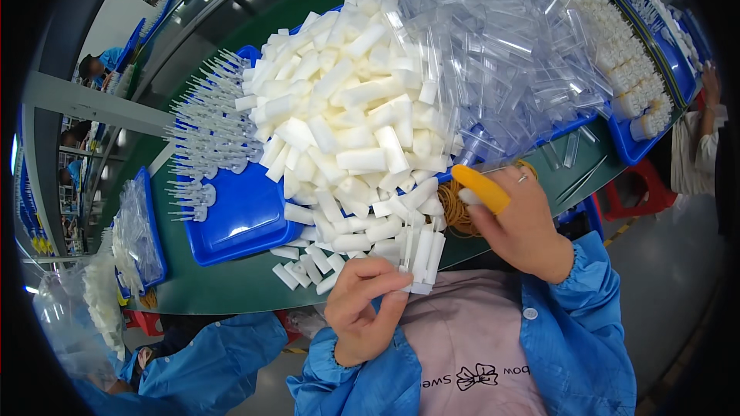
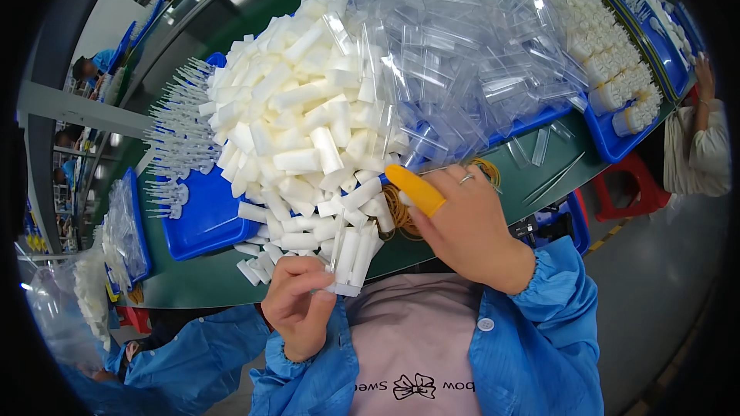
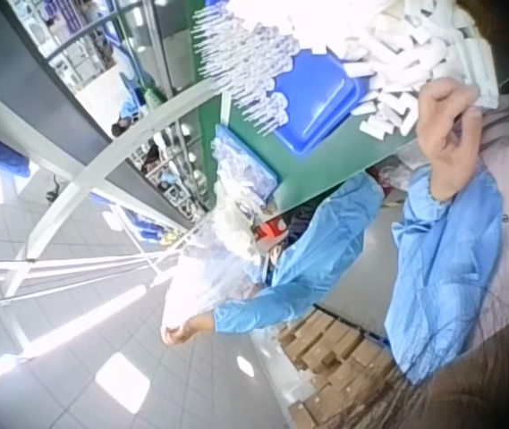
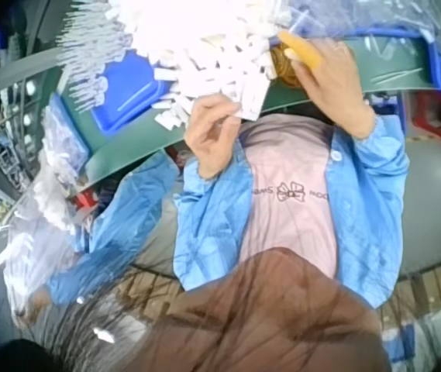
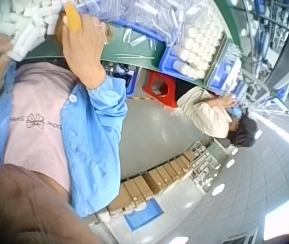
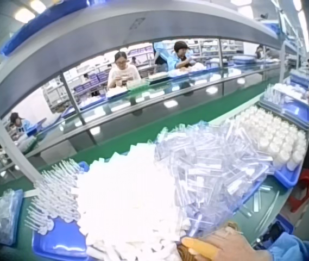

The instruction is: The person assembles cotton swabs by inserting white cotton tips into clear plastic tubes. They then secure the tips with a yellow rubber band and place the finished units into a blue tray. The process is repeated continuously at a factory workstation.

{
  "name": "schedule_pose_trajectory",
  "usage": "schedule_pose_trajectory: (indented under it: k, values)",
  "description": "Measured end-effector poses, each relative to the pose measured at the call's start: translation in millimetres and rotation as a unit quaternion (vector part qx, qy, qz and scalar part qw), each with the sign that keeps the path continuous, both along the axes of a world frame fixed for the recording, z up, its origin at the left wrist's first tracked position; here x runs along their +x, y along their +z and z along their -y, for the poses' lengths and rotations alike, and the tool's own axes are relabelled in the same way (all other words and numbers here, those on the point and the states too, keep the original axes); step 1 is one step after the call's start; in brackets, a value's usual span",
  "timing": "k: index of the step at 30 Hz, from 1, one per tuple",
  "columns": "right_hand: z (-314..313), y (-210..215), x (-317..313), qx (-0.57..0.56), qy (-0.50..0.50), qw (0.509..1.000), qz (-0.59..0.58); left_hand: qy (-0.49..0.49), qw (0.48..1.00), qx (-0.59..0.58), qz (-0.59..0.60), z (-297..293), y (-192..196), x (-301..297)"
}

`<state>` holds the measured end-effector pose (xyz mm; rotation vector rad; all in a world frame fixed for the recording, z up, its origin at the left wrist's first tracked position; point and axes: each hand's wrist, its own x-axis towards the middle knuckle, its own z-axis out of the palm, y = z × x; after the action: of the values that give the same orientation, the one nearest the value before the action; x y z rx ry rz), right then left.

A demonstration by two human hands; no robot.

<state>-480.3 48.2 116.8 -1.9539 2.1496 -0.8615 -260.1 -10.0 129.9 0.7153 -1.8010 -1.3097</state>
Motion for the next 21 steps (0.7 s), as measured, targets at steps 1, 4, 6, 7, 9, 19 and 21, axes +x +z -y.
schedule_pose_trajectory:
  k: [1, 4, 6, 7, 9, 19, 21]
  values:
    - [-3, 4, -6, -0.009, 0.011, 0.997, 0.080, -0.007, 1.000, 0.004, -0.009, 0, -1, 1]
    - [-11, 13, -17, -0.049, 0.021, 0.938, 0.343, -0.052, 0.998, -0.018, 0.013, 0, -2, 2]
    - [-12, 7, -17, -0.092, -0.001, 0.836, 0.541, -0.080, 0.996, -0.025, 0.001, -1, -1, 0]
    - [-12, 8, -20, -0.089, 0.014, 0.826, 0.556, -0.093, 0.995, -0.028, -0.004, -2, 0, -1]
    - [-10, 6, -19, -0.097, 0.018, 0.797, 0.595, -0.107, 0.994, -0.029, -0.007, -3, 2, -5]
    - [-10, 7, 2, -0.057, 0.060, 0.625, 0.776, -0.156, 0.986, -0.045, -0.031, -4, 1, -16]
    - [-11, 9, 2, -0.049, 0.065, 0.608, 0.789, -0.155, 0.986, -0.050, -0.032, -4, 1, -16]
